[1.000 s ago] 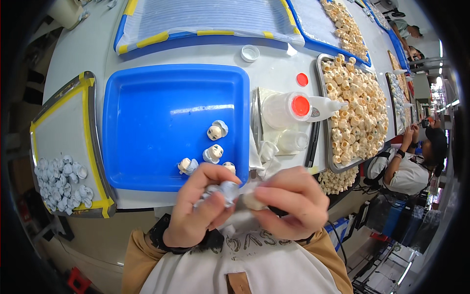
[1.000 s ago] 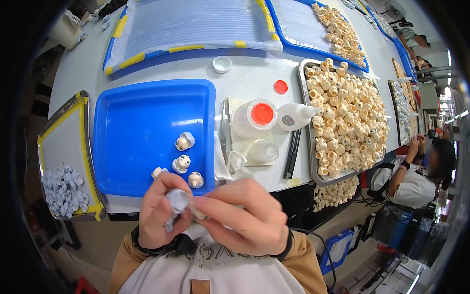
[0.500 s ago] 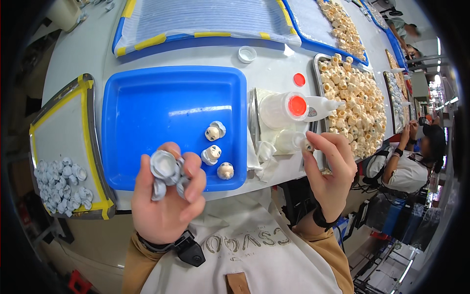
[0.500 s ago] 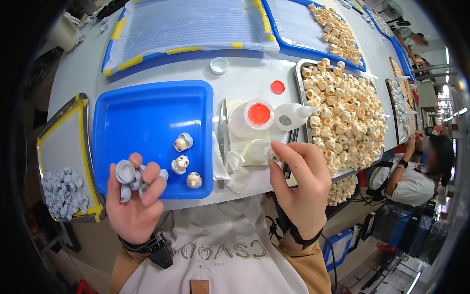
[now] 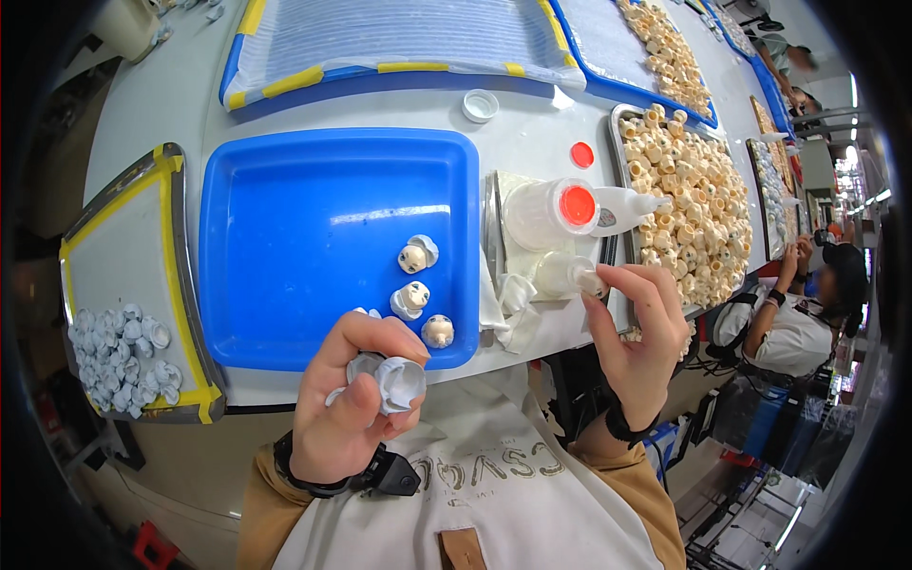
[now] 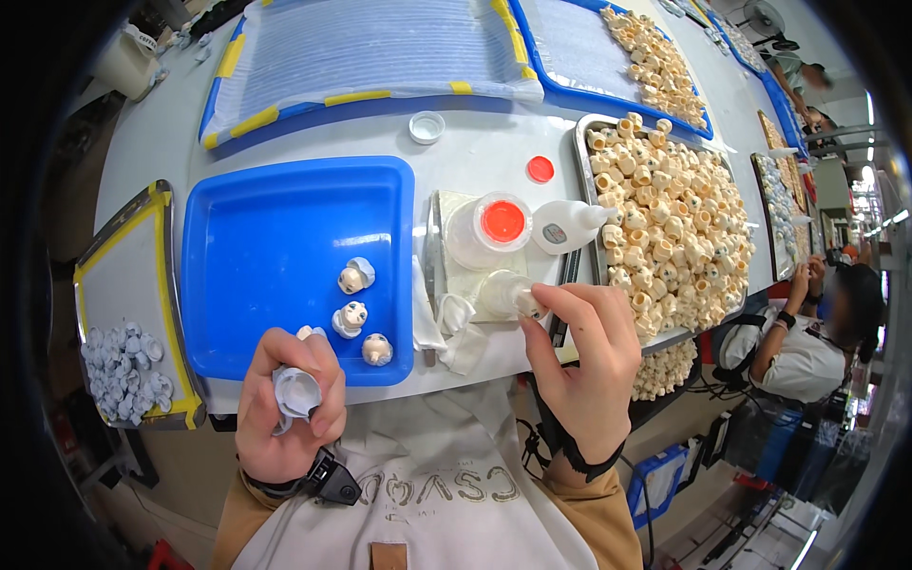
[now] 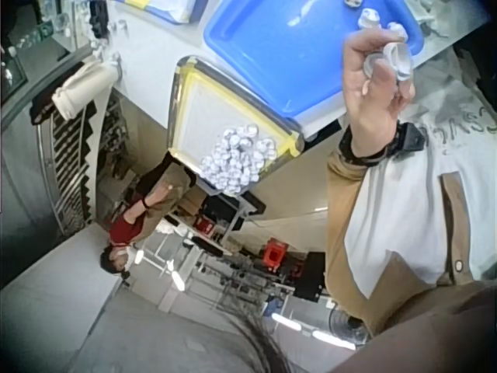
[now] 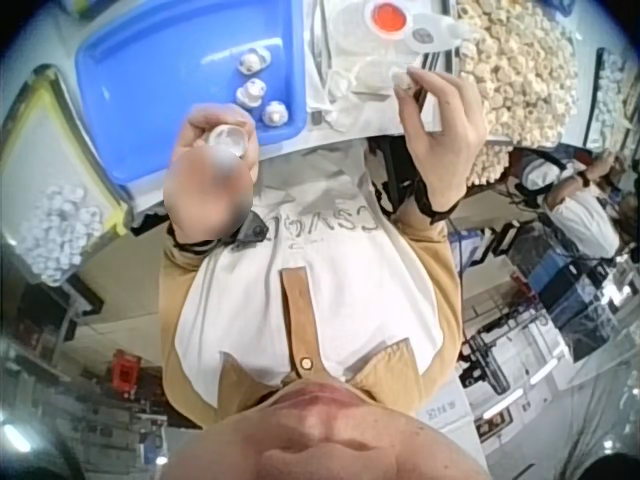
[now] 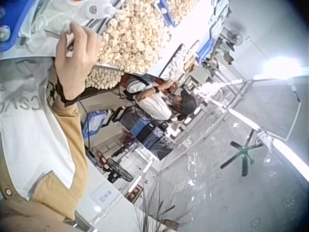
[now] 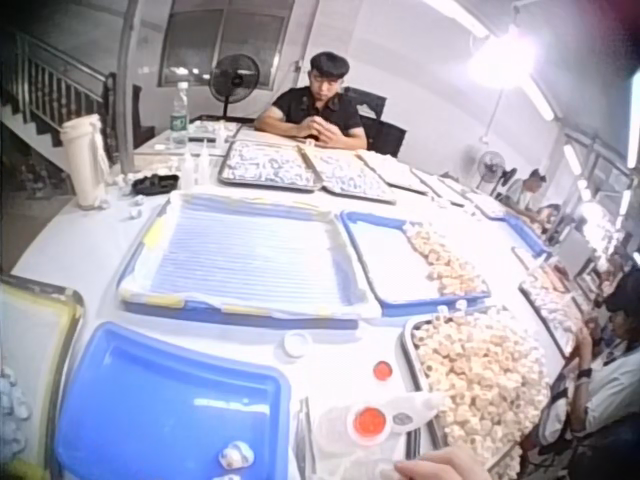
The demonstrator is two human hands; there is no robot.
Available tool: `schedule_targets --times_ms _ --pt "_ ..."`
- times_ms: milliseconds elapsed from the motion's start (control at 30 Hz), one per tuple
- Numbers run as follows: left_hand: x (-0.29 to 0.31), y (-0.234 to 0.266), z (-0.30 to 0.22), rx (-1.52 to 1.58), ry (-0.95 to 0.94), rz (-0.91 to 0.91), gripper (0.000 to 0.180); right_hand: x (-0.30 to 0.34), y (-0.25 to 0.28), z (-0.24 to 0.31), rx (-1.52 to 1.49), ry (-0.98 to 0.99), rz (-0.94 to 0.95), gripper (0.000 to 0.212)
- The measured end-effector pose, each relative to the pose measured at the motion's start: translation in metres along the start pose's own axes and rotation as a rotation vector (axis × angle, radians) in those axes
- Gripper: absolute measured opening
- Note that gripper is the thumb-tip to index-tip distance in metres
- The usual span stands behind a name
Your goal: The person repeatedly picks small white and beige plastic components from trays, applies a small amount of adhesive from a squeeze bottle, and joins the parts together. The assembled units are placed into a blue tray. The process is repeated continuously throughout the clip.
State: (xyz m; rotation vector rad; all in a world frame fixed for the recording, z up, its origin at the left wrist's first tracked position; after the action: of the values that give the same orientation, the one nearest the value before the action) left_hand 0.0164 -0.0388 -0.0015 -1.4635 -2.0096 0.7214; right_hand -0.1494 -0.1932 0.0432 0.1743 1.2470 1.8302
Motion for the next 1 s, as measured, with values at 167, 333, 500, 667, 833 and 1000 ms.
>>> schedule_targets --times_ms 167,333,500,667,833,1000 --pt "-0.001 -0.004 0.004 -0.086 0.035 0.012 0.044 0.008 0.001 -0.004 -0.102 -0.031 -0.135 0.031" --pt "-0.002 -0.011 0.009 -0.183 0.066 -0.001 0.041 0.014 -0.005 0.034 -0.707 0.134 -0.063 0.04" --pt "-0.001 -0.014 0.008 -0.255 0.006 -0.031 0.039 0.01 -0.021 0.063 -0.761 0.341 0.06 0.039" --pt "-0.003 -0.017 0.003 -0.423 -0.134 -0.044 0.035 0.009 -0.026 0.073 -0.572 0.331 0.054 0.037" --pt "-0.007 -0.021 0.002 -0.61 -0.28 0.062 0.031 0.013 -0.024 0.077 -0.438 0.388 0.066 0.036" --pt "-0.007 -0.018 0.006 -0.365 -0.158 0.079 0.034 0.014 -0.021 0.084 -0.302 0.39 0.024 0.038"
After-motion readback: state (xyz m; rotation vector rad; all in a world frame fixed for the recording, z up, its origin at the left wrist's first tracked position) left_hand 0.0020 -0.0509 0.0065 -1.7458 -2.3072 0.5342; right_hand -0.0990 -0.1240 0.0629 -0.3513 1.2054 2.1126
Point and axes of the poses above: each hand's wrist, its own x-axis away from the middle knuckle, its own y-axis out of the back of the hand, z = x × y, the point moved 5 cm from there along -x, towards the middle knuckle, and after that the axes turned 5 degrees about -y, right-handed, at the moved point
